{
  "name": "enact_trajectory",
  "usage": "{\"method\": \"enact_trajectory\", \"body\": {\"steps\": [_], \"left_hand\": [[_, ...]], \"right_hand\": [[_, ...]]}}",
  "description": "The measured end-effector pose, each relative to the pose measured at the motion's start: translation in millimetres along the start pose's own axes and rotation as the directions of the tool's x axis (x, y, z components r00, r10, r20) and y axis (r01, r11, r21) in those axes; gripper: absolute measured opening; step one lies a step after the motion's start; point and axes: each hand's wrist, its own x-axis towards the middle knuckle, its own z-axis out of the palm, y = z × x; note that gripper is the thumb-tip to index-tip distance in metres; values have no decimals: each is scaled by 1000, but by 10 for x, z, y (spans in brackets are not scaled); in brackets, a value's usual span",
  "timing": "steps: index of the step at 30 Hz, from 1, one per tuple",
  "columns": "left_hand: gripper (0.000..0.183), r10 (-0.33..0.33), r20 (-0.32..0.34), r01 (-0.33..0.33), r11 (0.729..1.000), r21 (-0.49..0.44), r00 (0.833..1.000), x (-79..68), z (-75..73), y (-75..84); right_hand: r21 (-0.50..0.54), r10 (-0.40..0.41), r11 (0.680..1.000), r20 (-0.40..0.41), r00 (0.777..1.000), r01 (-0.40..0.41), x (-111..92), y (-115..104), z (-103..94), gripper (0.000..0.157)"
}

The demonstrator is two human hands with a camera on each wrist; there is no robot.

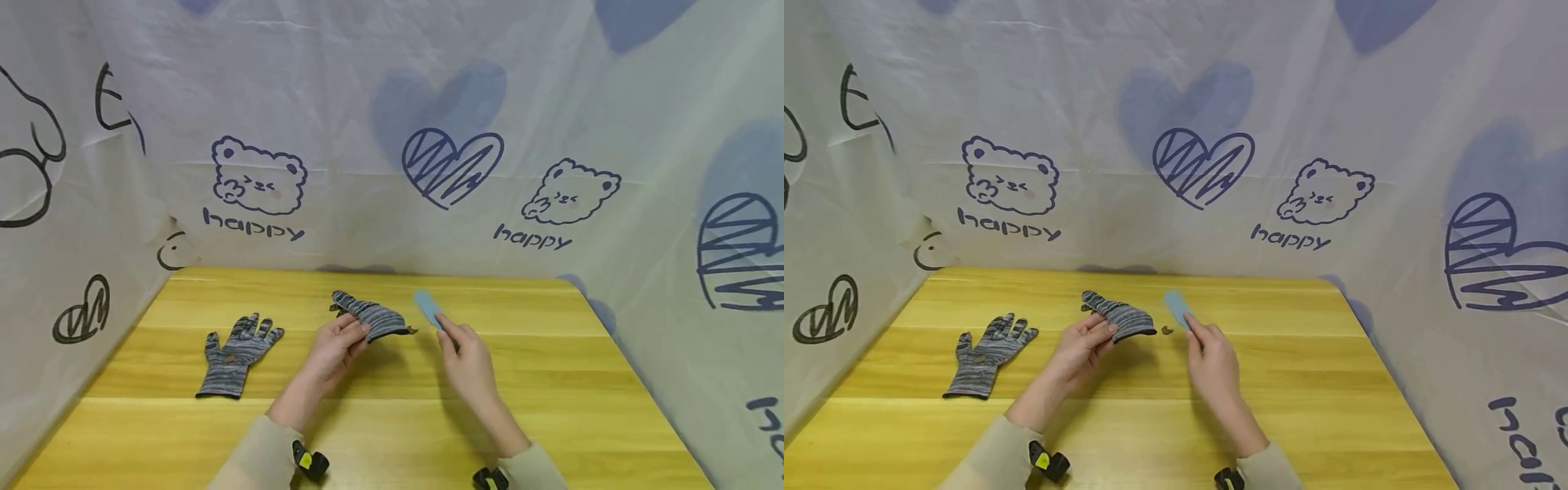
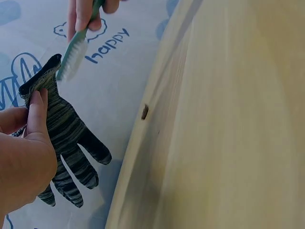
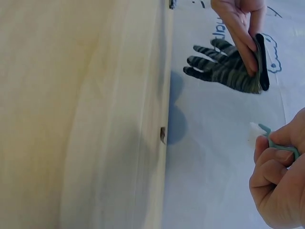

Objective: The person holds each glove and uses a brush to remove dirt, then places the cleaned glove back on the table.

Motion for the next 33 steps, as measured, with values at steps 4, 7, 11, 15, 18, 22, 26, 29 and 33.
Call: {"method": "enact_trajectory", "body": {"steps": [4, 7, 11, 15, 18, 22, 26, 29, 33], "left_hand": [[63, 15, 5, -15, 1000, 14, 1000, 100, -79, 95], [57, -4, 33, 3, 999, 42, 999, 185, -156, 161], [59, -58, 71, 47, 989, 140, 996, 279, -277, 215], [67, -119, 117, 84, 958, 273, 986, 343, -407, 213], [60, -154, 149, 95, 935, 342, 977, 356, -489, 188], [47, -175, 135, 115, 924, 365, 975, 297, -587, 179], [50, -215, 84, 170, 912, 373, 973, 200, -645, 202], [59, -239, 22, 205, 872, 446, 971, 128, -694, 225], [63, -220, -48, 199, 747, 634, 974, 34, -777, 287]], "right_hand": [[14, 24, 1000, 10, 1000, -24, 41, 43, -36, 37], [3, 37, 999, 16, 999, -37, 55, 69, -49, 37], [-1, 58, 998, 25, 998, -58, 69, 97, -64, 37], [8, 63, 998, 24, 998, -63, 79, 114, -77, 36], [16, 66, 998, 22, 998, -67, 82, 122, -85, 36], [20, 71, 997, 23, 997, -71, 83, 120, -64, 37], [25, 83, 996, 33, 996, -84, 70, 116, -55, 37], [29, 94, 995, 50, 994, -95, 60, 107, -56, 37], [38, 97, 994, 64, 993, -99, 53, 95, -61, 36]]}}
